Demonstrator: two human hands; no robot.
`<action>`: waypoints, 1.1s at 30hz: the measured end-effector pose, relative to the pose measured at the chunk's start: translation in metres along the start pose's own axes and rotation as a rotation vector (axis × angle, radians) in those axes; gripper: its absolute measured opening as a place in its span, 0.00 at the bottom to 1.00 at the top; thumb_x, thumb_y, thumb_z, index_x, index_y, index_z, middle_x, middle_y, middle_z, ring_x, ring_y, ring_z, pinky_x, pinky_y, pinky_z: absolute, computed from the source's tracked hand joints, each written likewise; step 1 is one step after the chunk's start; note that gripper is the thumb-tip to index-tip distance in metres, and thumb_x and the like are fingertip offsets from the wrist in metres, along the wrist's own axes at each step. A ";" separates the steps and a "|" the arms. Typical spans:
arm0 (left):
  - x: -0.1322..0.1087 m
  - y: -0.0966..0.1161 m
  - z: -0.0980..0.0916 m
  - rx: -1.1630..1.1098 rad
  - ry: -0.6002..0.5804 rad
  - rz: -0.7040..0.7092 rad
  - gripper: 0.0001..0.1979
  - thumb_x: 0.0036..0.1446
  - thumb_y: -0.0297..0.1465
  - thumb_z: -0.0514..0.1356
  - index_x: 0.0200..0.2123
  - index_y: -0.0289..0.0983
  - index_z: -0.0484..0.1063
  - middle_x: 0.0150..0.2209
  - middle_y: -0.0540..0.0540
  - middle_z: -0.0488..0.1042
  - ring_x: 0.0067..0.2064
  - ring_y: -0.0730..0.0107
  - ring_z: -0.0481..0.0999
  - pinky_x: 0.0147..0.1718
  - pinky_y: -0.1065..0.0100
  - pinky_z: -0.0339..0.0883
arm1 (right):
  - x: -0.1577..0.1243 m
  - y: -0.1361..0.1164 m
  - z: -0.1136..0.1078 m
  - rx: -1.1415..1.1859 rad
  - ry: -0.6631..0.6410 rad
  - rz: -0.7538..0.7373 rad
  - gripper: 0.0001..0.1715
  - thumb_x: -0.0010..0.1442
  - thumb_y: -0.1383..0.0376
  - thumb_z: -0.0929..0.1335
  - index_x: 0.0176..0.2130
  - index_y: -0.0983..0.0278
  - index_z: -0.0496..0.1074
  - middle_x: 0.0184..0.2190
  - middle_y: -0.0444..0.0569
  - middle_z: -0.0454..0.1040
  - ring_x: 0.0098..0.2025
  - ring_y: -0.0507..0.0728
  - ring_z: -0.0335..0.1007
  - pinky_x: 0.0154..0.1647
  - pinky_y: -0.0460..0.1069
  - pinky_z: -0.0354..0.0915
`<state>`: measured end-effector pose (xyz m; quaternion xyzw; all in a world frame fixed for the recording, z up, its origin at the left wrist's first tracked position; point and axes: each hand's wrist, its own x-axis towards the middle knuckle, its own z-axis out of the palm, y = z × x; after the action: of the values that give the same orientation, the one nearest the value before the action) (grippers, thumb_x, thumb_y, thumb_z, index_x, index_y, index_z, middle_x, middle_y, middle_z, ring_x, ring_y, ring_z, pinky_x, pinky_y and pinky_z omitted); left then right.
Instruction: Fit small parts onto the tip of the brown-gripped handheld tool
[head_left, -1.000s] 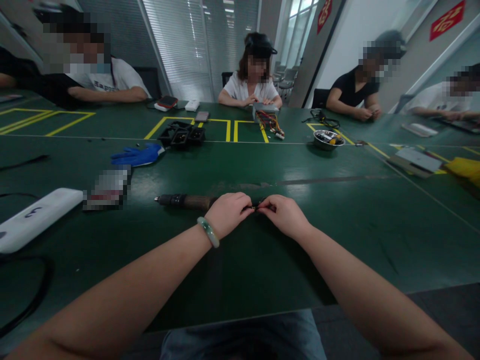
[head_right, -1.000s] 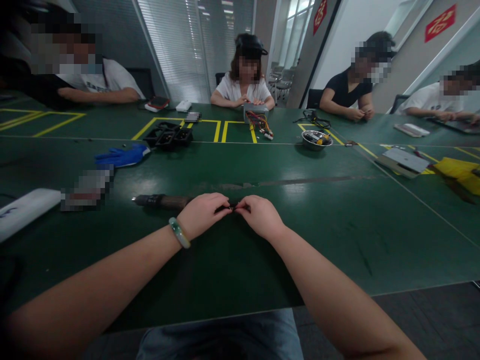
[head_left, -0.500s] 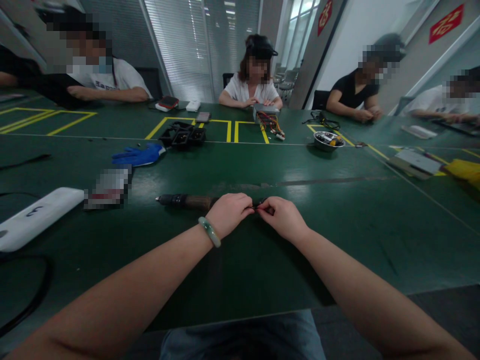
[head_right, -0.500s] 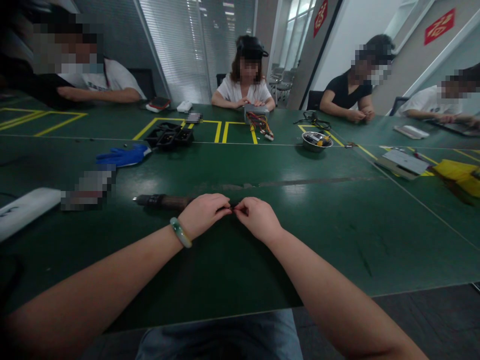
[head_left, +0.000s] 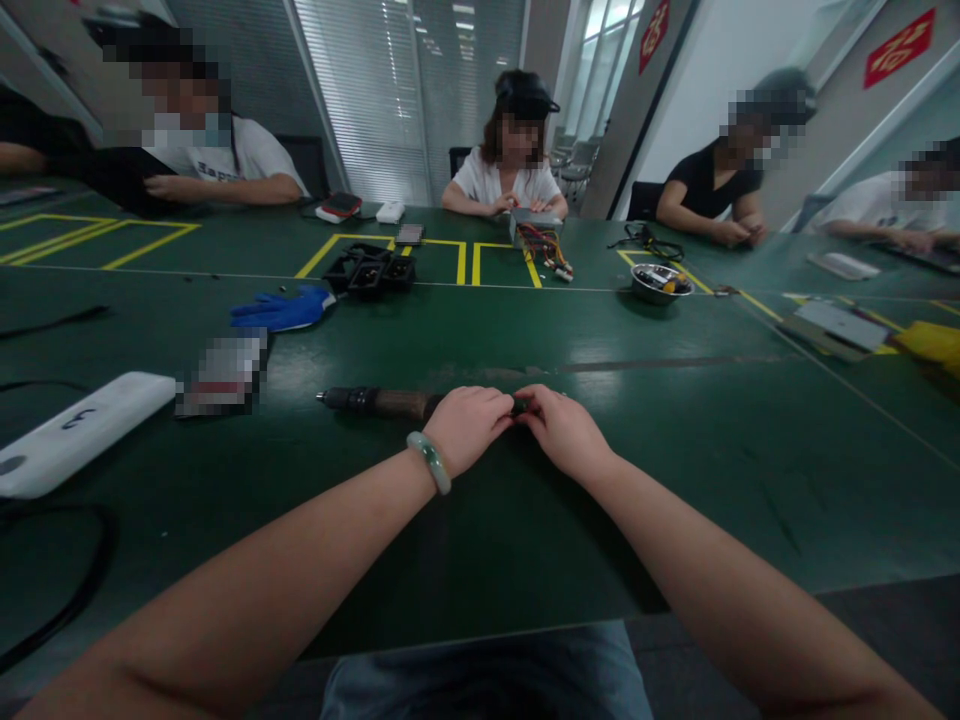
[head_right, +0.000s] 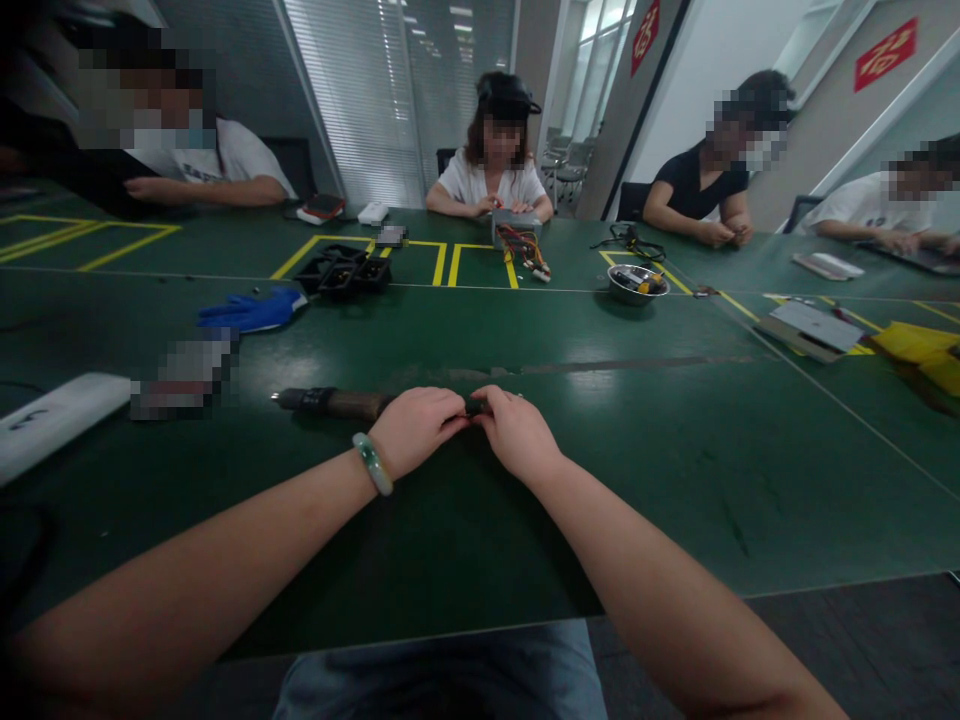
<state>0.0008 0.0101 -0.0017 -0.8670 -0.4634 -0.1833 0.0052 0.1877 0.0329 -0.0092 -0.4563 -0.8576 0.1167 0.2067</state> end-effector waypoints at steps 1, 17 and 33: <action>0.000 0.000 0.000 -0.003 0.001 0.001 0.04 0.62 0.31 0.57 0.35 0.37 0.70 0.36 0.48 0.73 0.40 0.66 0.72 0.40 0.64 0.64 | 0.001 0.000 0.001 -0.007 -0.005 0.011 0.18 0.62 0.67 0.66 0.53 0.62 0.68 0.40 0.48 0.75 0.42 0.55 0.70 0.48 0.51 0.61; -0.007 0.019 -0.011 -0.064 0.111 0.112 0.13 0.61 0.34 0.58 0.48 0.39 0.69 0.52 0.45 0.71 0.56 0.60 0.66 0.56 0.56 0.58 | 0.001 -0.004 0.001 -0.114 -0.053 0.015 0.09 0.64 0.68 0.63 0.42 0.65 0.71 0.39 0.51 0.73 0.42 0.56 0.67 0.46 0.50 0.60; -0.019 0.023 -0.010 -0.192 -0.278 0.406 0.17 0.61 0.42 0.57 0.52 0.45 0.68 0.38 0.49 0.73 0.38 0.69 0.74 0.33 0.67 0.65 | -0.026 0.126 -0.074 -0.274 -0.011 0.483 0.15 0.64 0.61 0.63 0.44 0.64 0.76 0.42 0.57 0.74 0.42 0.59 0.69 0.40 0.51 0.58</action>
<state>0.0071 -0.0199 0.0053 -0.9556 -0.2566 -0.1008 -0.1043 0.3269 0.0821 0.0010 -0.6705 -0.7329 0.0481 0.1048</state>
